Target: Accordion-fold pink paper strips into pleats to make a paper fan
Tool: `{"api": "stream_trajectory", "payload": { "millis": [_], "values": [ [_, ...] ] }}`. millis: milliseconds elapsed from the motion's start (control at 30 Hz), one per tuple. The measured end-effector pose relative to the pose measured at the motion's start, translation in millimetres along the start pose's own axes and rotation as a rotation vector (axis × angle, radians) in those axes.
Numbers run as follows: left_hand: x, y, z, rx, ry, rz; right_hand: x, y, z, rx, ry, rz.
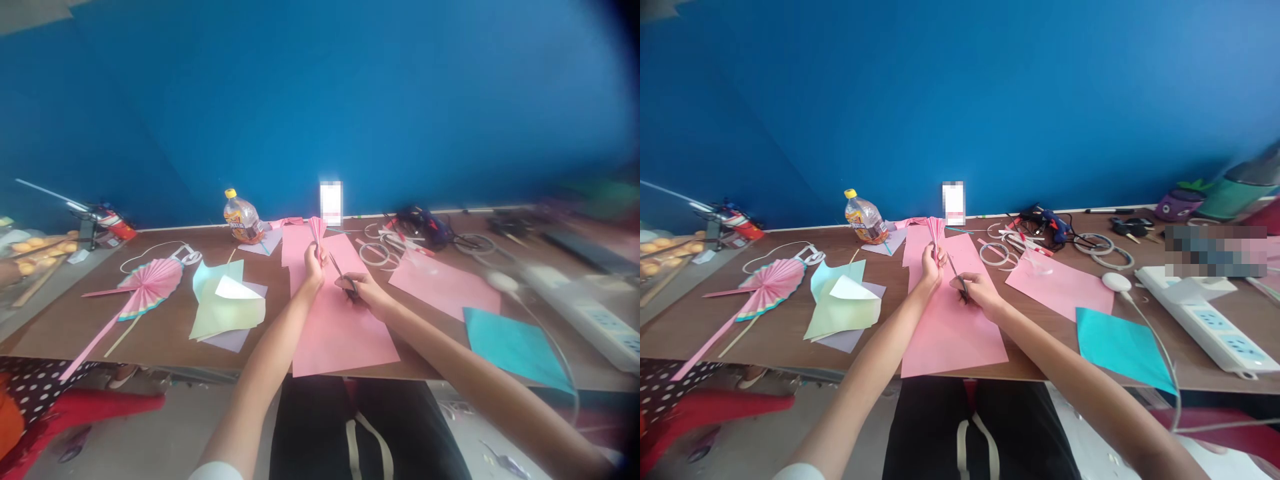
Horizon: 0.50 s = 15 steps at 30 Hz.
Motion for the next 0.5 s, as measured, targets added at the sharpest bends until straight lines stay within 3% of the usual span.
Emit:
{"api": "stream_trajectory", "payload": {
  "millis": [500],
  "values": [
    [4.4,-6.9,5.6,-0.014,0.012,-0.042,1.1,-5.3,-12.4,0.031,0.040,0.017]
  ]
}}
Point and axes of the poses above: each hand's wrist, its own z-axis away from the middle knuckle, its own y-axis out of the back of the hand, x = y × z, the point moved 2 cm from there along -z, towards the middle knuckle, and after that the axes turned 6 degrees about -y, right-handed, at the moved point
